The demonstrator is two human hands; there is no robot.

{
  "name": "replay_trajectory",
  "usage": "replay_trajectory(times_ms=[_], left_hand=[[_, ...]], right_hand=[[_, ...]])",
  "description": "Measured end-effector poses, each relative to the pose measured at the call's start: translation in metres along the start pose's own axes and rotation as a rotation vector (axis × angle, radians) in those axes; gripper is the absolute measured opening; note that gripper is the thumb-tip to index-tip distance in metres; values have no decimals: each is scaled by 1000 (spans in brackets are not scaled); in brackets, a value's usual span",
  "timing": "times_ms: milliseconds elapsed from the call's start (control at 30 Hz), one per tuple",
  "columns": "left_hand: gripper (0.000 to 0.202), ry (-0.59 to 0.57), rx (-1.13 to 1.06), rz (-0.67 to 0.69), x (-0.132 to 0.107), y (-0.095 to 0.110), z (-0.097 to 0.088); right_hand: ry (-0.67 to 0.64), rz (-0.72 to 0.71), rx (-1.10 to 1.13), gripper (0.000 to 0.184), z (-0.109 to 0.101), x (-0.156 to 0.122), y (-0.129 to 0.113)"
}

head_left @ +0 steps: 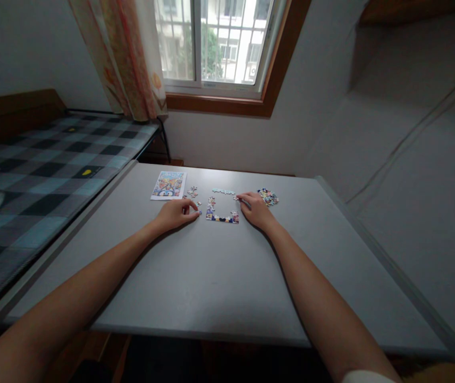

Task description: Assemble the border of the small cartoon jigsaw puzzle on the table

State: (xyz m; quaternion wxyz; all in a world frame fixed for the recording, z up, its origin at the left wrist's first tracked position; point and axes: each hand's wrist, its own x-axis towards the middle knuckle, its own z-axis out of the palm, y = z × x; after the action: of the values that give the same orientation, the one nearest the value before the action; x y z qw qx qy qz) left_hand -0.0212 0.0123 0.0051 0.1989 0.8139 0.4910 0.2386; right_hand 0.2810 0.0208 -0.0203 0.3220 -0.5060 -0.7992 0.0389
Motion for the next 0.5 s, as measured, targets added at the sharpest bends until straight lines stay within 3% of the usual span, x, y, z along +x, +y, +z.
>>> replay_trajectory(times_ms=[500], left_hand=[[24, -20, 80, 124, -4, 3, 1]], right_hand=[[0, -7, -6, 31, -1, 1, -2]])
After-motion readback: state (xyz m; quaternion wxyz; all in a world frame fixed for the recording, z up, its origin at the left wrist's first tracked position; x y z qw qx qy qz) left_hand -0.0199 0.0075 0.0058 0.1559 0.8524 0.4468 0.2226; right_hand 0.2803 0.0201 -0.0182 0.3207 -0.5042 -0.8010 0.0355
